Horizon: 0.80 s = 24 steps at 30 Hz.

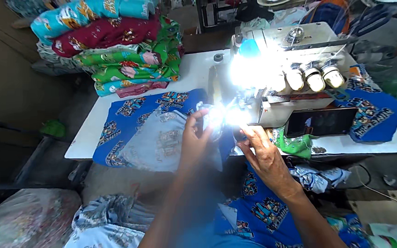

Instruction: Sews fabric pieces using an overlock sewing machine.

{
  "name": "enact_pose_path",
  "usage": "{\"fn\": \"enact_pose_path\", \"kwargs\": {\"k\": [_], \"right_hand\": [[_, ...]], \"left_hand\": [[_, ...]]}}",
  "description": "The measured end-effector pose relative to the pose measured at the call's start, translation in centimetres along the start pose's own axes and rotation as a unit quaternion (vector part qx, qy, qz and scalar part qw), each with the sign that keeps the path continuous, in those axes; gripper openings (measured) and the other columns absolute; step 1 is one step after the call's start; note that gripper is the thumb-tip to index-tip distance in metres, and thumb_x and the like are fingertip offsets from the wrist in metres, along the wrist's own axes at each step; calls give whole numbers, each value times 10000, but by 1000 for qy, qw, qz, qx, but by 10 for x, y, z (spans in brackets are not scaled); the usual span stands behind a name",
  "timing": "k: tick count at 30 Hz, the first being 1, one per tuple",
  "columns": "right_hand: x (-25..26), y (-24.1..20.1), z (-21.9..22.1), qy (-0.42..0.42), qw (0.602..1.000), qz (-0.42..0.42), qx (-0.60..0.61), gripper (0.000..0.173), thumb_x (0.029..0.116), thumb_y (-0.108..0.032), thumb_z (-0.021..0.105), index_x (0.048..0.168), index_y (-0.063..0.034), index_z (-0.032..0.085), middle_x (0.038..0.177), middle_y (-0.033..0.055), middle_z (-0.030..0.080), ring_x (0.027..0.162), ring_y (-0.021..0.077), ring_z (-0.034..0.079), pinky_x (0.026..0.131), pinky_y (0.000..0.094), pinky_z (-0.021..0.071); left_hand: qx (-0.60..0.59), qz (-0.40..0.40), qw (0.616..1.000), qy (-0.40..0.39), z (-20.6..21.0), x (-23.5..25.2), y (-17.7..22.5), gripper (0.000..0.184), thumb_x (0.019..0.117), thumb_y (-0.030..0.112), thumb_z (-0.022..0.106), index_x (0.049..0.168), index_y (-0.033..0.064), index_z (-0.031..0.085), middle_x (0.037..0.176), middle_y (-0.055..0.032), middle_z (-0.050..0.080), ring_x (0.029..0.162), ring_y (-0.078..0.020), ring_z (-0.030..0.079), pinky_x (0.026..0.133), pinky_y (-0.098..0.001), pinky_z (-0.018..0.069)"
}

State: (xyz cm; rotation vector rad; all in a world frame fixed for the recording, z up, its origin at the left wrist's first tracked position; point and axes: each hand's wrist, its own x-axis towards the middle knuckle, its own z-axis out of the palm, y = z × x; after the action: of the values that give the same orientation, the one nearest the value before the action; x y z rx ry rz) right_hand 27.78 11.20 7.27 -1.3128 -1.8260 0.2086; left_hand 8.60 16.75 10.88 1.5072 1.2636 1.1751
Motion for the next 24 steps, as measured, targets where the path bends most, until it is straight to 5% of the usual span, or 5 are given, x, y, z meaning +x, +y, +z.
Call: {"fn": "enact_pose_path", "kwargs": {"k": [8,11,16,21,24], "right_hand": [[17,6,-8,-4,993,-45,112,420,976,-117,619,1394,-77,601,1350,152,546,771,97,603,656,248,542],[19,18,-21,-43,994,-43,90,322,962,-74,585,1275,-60,660,988,91,699,687,142,634,623,317,550],[25,40,-46,-6,999,5,-49,261,987,-29,574,1215,-61,697,1105,115,726,875,265,721,712,454,578],[22,25,-26,83,995,44,28,190,992,-53,588,1122,28,701,1003,150,705,748,189,681,665,346,576],[-1,7,2,-11,978,69,196,253,999,-117,589,1205,6,670,991,105,717,757,126,673,701,309,582]], "left_hand": [[161,222,961,-39,28,-43,-12,313,941,126,682,1226,-5,680,1347,-185,586,1074,-172,655,908,-308,563],[231,302,922,-70,40,-45,-10,241,952,149,682,1151,39,760,1232,-138,688,1140,-233,628,1004,-364,491],[314,344,879,-101,65,-29,-5,301,964,204,668,1234,96,743,1321,-87,669,1139,-259,608,953,-393,479],[211,335,918,29,70,-28,5,183,976,119,664,1110,52,768,1211,-132,684,1183,-224,609,1021,-367,482],[157,345,910,169,43,-32,8,151,1000,99,627,1053,9,736,1200,-97,690,1179,-147,616,1021,-324,501]]}}
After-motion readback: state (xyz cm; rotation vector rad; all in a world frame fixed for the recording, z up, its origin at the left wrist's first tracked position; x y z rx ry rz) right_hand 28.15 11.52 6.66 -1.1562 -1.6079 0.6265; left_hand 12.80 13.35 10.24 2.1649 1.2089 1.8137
